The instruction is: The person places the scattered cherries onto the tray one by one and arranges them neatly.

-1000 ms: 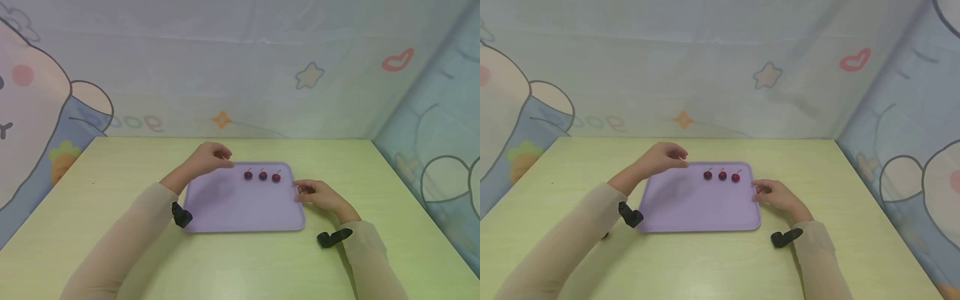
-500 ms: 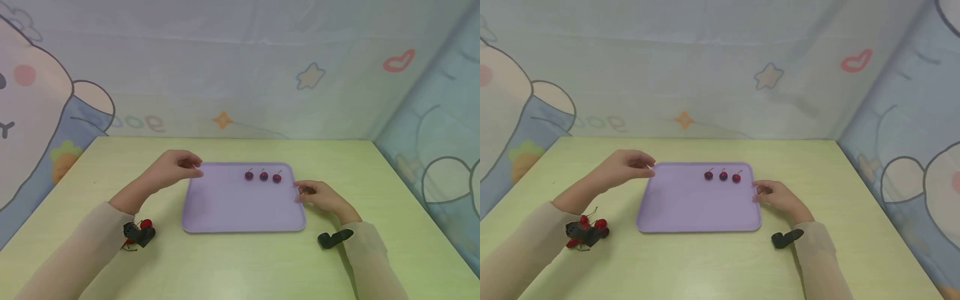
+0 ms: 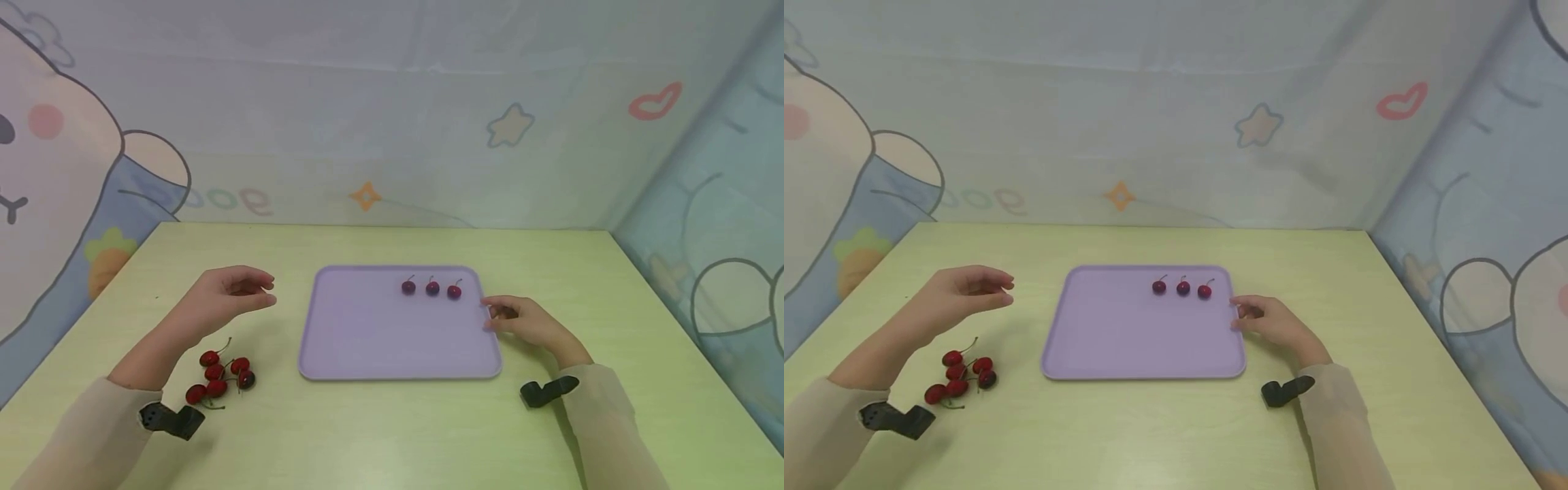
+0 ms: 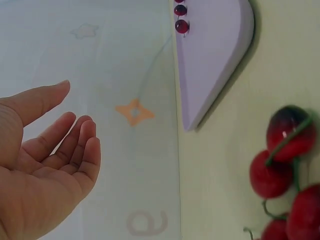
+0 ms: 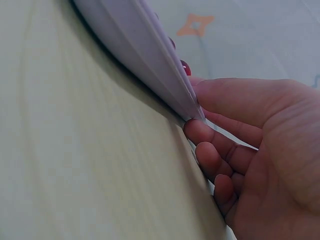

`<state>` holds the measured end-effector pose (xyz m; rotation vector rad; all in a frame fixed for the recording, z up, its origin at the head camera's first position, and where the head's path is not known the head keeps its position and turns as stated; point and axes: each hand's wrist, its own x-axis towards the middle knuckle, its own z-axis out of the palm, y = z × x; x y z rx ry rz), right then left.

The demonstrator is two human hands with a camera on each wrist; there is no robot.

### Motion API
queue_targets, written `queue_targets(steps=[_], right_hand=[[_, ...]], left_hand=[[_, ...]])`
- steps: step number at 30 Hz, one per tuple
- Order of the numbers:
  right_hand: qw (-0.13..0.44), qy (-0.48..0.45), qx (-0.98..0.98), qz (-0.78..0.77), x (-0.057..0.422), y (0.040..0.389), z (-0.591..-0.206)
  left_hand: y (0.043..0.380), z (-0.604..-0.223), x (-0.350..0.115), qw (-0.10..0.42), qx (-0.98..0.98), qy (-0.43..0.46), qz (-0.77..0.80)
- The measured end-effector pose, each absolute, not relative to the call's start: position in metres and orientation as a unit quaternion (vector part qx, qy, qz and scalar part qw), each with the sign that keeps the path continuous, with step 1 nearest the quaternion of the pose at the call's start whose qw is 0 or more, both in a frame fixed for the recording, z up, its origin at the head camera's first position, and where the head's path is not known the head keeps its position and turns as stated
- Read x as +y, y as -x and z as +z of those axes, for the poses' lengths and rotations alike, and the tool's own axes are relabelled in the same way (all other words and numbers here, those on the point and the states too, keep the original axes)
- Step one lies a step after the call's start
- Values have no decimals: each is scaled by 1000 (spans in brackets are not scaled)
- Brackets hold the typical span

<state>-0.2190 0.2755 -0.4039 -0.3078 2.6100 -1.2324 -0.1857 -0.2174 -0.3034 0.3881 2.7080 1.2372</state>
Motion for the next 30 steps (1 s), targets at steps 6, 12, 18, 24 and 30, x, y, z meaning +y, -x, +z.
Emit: queue_targets(steps=[6,12,18,24,30], right_hand=[[120,106,889,-428,274,219,-404],[119,106,891,-426,275,219,-404],[117,107,892,-423,277,220,-407],[117,111,891,-425,278,221,-409],[114,114,893,-420,277,221,-407]], left_hand=[[179,-310,-243,65,901,-123,412],[175,-323,-265,91,902,-102,408],[173,-335,-283,116,900,-103,407],[174,-346,-298,122,903,-107,398],[174,-358,-310,140,907,-108,382]])
